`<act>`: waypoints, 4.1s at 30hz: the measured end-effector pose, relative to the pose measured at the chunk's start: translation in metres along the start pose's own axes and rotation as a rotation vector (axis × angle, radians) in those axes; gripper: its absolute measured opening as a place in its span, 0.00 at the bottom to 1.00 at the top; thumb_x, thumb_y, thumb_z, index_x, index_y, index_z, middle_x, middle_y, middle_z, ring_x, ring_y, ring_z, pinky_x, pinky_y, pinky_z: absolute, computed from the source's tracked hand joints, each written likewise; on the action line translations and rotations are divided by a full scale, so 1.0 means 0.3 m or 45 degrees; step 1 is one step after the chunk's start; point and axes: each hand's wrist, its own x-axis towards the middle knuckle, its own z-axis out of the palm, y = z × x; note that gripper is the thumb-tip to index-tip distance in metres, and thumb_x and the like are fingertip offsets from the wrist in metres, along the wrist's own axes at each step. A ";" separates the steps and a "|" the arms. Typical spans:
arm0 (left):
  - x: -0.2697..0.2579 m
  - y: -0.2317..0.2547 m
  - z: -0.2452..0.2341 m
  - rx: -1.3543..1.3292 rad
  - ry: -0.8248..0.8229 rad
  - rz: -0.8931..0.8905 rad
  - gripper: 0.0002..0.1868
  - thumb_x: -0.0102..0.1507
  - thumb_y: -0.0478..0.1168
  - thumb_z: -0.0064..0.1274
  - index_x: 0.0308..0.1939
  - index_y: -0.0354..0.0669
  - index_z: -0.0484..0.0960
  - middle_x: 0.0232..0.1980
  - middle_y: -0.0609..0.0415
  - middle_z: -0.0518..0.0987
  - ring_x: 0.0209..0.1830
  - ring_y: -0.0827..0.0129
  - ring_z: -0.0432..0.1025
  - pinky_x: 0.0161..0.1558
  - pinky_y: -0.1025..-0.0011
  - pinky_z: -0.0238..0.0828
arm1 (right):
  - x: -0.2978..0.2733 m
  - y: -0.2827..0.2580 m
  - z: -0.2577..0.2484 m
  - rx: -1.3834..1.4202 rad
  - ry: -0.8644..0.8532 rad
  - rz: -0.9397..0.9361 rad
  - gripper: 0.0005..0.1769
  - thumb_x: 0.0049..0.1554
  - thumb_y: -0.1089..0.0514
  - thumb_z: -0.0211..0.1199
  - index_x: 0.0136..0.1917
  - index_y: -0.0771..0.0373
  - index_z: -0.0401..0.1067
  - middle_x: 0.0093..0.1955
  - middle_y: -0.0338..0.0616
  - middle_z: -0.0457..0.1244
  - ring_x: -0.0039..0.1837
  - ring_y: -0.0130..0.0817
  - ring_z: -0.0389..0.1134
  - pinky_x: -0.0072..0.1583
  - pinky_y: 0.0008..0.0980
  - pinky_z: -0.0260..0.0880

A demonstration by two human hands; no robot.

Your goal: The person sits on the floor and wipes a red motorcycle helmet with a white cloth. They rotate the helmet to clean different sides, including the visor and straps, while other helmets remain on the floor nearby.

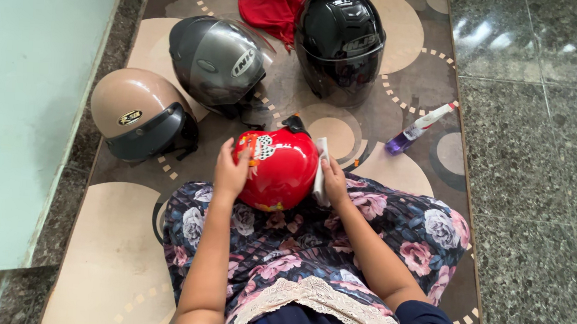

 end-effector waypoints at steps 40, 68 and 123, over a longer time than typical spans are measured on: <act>-0.007 0.391 0.153 -0.536 -0.433 -0.105 0.20 0.69 0.48 0.52 0.55 0.33 0.81 0.45 0.47 0.85 0.44 0.67 0.78 0.48 0.71 0.73 | -0.127 -0.451 0.081 -1.064 -0.143 -1.073 0.19 0.59 0.48 0.61 0.62 0.53 0.78 0.72 0.43 0.64 0.78 0.49 0.55 0.77 0.51 0.50; -0.118 0.169 -0.019 -0.529 -0.024 -0.046 0.17 0.72 0.46 0.50 0.45 0.32 0.82 0.36 0.54 0.82 0.36 0.75 0.72 0.41 0.73 0.71 | -0.314 -0.555 0.299 -1.382 -0.389 -1.164 0.26 0.56 0.47 0.67 0.68 0.44 0.75 0.76 0.35 0.61 0.78 0.47 0.58 0.75 0.53 0.46; -0.008 0.218 0.104 -0.913 -0.348 -0.440 0.17 0.66 0.44 0.58 0.51 0.34 0.82 0.44 0.55 0.84 0.40 0.74 0.76 0.43 0.74 0.75 | -0.297 -0.502 0.265 -1.527 -0.462 -1.006 0.21 0.58 0.49 0.65 0.65 0.49 0.76 0.76 0.34 0.61 0.82 0.44 0.51 0.79 0.56 0.36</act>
